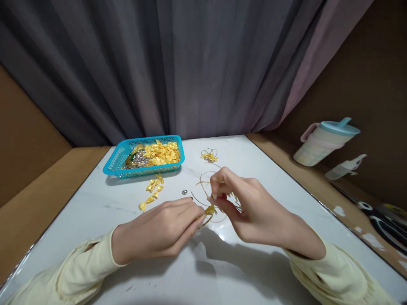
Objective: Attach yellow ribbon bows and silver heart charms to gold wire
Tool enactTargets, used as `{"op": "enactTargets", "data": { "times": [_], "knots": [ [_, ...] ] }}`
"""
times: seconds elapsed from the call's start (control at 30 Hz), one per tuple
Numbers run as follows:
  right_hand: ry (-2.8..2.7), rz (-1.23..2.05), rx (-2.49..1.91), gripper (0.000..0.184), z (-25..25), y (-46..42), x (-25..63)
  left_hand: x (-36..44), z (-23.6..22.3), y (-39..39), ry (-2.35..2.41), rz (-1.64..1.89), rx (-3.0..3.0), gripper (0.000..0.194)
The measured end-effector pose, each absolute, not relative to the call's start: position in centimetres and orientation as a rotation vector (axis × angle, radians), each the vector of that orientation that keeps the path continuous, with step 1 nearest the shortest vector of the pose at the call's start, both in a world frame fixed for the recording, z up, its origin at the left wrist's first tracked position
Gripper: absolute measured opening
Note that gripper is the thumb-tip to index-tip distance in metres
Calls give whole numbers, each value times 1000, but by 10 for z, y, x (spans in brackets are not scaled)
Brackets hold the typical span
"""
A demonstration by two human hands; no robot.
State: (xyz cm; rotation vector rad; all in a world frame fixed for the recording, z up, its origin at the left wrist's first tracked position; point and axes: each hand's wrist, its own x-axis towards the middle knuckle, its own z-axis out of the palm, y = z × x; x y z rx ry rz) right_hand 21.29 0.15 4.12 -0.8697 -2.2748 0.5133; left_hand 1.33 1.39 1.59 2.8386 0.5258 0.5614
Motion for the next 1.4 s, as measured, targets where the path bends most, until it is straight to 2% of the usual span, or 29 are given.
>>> {"op": "enactTargets", "data": {
  "times": [0.23,0.43,0.6,0.77,0.87,0.97,1.13,1.27,1.4],
  "knots": [
    [-2323,765,-1004,36,33,6,207,12,12,13,526,594,2850,24],
    [-2253,716,-1069,26,32,-2,205,14,5,18,570,753,2889,20],
    [-2287,592,-1085,29,34,-11,203,17,4,22,610,889,2968,21],
    [-2240,563,-1074,23,34,-9,203,16,1,21,554,1013,2939,15],
    [-2090,664,-1036,13,41,-5,209,15,-2,21,554,1162,2807,13],
    [-1926,950,-1029,6,47,0,215,15,-5,22,610,1307,2698,13],
    [-1734,1373,-972,7,46,8,213,17,-5,22,616,1334,2687,12],
    [-1711,1383,-971,7,40,9,210,17,-5,23,589,1281,2722,13],
    [-1816,1201,-1026,5,41,6,212,18,-4,24,570,1211,2756,13]
  ]
}}
